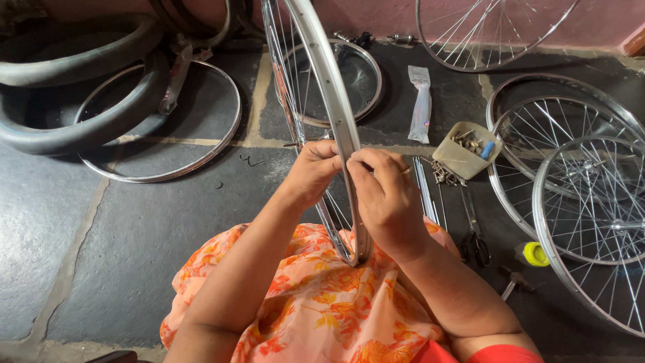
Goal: The person assembles a bicycle wheel by inserting spokes through the hub and rim, then securing them with nipples. They rotate the wheel to access different spoke holes and continue adding spokes throughout the clip.
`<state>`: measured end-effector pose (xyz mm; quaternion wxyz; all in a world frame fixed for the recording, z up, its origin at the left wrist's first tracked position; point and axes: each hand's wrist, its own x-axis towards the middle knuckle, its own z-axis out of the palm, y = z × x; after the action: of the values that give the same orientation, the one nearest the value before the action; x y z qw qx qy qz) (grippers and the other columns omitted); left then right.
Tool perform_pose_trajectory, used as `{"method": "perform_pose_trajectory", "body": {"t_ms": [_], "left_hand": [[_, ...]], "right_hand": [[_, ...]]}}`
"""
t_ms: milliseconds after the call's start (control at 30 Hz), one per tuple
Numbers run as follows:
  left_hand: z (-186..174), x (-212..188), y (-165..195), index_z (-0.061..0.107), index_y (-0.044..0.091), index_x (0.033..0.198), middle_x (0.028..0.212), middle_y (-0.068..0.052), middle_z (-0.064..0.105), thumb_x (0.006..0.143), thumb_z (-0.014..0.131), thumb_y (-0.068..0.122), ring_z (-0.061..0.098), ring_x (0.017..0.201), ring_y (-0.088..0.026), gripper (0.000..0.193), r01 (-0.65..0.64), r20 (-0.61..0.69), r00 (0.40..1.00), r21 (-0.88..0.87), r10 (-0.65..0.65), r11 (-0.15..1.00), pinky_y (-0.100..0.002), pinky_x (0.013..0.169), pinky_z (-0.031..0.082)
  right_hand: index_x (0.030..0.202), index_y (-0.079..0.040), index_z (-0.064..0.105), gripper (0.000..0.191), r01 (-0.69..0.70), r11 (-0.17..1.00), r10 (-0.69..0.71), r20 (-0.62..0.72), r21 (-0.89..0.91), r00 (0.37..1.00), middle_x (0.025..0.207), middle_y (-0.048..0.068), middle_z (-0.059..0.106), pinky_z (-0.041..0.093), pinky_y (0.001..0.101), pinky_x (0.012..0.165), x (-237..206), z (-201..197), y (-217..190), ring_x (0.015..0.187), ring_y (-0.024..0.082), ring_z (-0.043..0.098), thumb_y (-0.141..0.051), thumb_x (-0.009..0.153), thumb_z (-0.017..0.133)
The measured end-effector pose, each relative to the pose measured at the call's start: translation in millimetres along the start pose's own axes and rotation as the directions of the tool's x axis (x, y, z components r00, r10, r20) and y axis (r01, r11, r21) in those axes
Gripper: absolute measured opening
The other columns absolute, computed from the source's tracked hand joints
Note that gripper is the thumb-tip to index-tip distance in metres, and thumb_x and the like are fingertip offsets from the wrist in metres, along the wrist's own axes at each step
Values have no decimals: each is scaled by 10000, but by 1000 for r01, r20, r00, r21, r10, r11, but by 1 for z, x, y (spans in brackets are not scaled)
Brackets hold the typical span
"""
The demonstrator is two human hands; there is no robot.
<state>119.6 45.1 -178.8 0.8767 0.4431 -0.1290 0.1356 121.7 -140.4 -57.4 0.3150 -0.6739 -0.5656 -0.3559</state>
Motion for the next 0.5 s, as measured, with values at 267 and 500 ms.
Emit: {"method": "perform_pose_trajectory", "body": {"t_ms": [267,500], "left_hand": [[-3,2,9,755,10,1084,1043,-74,762,897,826,107,712,972,-173,223,36,90,995,-9,-35,999,-341,938,569],[-2,1,1,747,11,1125,1068,-62,749,938,820,122,689,993,-162,229,-8,66,998,7,7,1000,-336,954,550]], "right_hand": [[1110,37,682,258,8,1000,-8,10,3,1000,1164,114,602,534,412,959,-1,0,-4,1092,308,630,105,866,734],[1162,13,701,284,-92,993,93,-9,81,996,1260,168,587,569,323,904,-13,4,-3,1158,337,603,115,897,704]]}}
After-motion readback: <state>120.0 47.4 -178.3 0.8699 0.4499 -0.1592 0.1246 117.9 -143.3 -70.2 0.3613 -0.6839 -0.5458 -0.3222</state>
